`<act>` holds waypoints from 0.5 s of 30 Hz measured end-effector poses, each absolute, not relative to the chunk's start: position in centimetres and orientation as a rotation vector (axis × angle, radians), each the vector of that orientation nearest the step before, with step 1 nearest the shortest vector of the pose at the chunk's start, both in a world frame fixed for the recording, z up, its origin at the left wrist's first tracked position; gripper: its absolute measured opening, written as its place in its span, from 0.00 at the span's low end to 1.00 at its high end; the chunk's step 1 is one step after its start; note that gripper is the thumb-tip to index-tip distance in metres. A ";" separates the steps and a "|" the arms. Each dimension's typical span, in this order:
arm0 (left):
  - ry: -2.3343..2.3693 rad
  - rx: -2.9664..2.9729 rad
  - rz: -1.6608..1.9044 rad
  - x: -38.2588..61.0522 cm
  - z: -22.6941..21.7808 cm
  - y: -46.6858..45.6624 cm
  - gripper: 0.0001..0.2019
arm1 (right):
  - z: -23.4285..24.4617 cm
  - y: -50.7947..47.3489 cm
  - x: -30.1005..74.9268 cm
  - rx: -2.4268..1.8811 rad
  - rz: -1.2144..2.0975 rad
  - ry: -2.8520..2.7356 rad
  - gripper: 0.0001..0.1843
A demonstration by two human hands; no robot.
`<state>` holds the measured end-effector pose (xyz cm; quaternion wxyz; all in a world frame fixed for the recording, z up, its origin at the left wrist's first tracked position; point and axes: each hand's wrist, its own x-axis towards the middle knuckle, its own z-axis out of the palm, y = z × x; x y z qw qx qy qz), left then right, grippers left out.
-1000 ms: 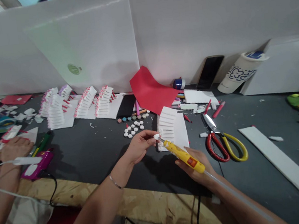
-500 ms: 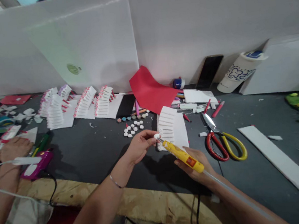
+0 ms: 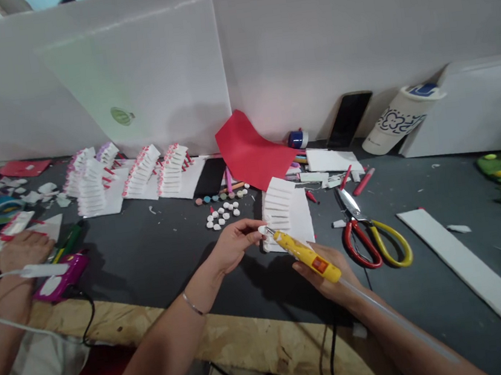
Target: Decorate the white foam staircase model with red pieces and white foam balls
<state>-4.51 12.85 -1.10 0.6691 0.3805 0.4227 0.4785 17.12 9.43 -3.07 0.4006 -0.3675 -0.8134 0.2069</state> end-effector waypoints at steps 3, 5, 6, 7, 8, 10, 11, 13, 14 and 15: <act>0.960 0.852 1.095 -4.6 -1.1 13.0 0.16 | -3.1 9.5 17.2 -0.968 0.510 -2.014 0.16; 0.975 0.842 1.126 -4.8 -1.1 13.2 0.16 | -3.1 9.5 17.3 -0.976 0.464 -1.936 0.15; 0.989 0.840 1.142 -4.9 -1.2 13.3 0.15 | -3.1 9.4 17.4 -0.978 0.439 -1.884 0.13; 1.007 0.840 1.158 -5.0 -1.3 13.4 0.15 | -3.2 9.4 17.5 -0.987 0.414 -1.826 0.12; 1.031 0.846 1.177 -5.1 -1.4 13.5 0.15 | -3.3 9.3 17.6 -1.003 0.393 -1.771 0.10; 1.091 0.884 1.211 -5.3 -1.7 13.8 0.15 | -3.6 9.2 17.8 -1.050 0.359 -1.693 0.09; 1.131 0.919 1.227 -5.4 -1.8 13.9 0.15 | -3.8 9.3 18.0 -1.080 0.342 -1.662 0.10; 1.223 1.013 1.248 -5.6 -2.1 14.1 0.13 | -4.2 9.4 18.3 -1.131 0.333 -1.612 0.12; 1.267 1.065 1.248 -5.7 -2.2 14.2 0.12 | -4.4 9.6 18.4 -1.157 0.349 -1.595 0.13; 1.304 1.118 1.244 -5.8 -2.2 14.4 0.11 | -4.6 9.8 18.4 -1.187 0.381 -1.586 0.14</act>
